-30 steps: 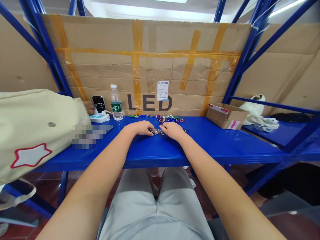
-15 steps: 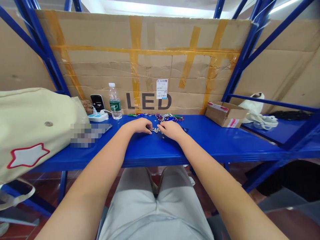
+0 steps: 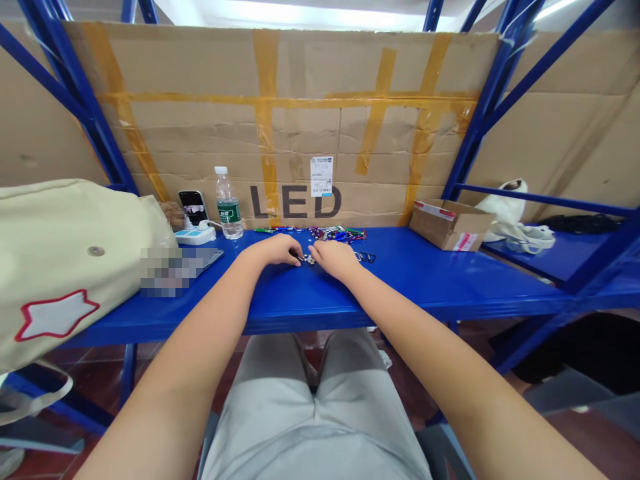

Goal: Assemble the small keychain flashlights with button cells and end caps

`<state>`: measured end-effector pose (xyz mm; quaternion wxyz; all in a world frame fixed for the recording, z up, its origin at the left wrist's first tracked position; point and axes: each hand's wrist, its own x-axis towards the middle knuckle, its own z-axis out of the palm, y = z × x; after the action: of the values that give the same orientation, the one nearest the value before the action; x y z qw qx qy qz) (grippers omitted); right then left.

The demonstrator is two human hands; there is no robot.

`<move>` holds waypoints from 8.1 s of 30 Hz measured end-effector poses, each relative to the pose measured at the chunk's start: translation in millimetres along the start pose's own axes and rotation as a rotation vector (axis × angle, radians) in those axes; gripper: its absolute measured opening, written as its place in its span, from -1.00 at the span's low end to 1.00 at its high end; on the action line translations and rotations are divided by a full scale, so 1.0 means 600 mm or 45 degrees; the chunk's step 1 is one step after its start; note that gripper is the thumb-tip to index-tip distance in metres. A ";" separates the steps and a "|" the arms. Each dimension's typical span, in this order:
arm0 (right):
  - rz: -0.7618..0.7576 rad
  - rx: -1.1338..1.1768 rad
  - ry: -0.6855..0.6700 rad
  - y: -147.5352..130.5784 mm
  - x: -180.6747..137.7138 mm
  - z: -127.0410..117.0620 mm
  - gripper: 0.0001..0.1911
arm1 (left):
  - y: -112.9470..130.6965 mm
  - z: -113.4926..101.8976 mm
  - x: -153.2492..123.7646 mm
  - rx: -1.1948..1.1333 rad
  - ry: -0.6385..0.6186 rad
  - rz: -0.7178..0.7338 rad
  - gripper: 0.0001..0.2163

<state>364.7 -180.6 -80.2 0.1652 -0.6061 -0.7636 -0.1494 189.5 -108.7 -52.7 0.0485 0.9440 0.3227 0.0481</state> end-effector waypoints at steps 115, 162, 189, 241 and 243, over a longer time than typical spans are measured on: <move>0.603 0.329 -0.110 0.112 -0.008 -0.036 -0.62 | 0.043 0.035 0.201 0.207 0.307 -0.384 -0.81; -0.117 0.877 0.294 0.056 0.003 -0.009 -0.68 | 0.080 0.015 0.000 -0.953 0.608 -0.125 -0.76; -0.002 0.301 0.102 0.040 -0.013 -0.022 -0.68 | 0.092 0.018 -0.001 -0.598 0.670 -0.143 -0.70; -0.041 0.223 -0.102 0.020 -0.007 -0.017 -0.70 | 0.086 0.025 0.003 -0.574 0.661 -0.223 -0.69; -0.026 0.361 -0.070 0.024 -0.003 -0.016 -0.72 | 0.090 0.029 0.004 -0.564 0.666 -0.238 -0.74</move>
<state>379.7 -183.1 -72.2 0.2267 -0.5728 -0.7873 -0.0249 226.5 -150.8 -63.3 0.1717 0.8328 0.3908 0.3525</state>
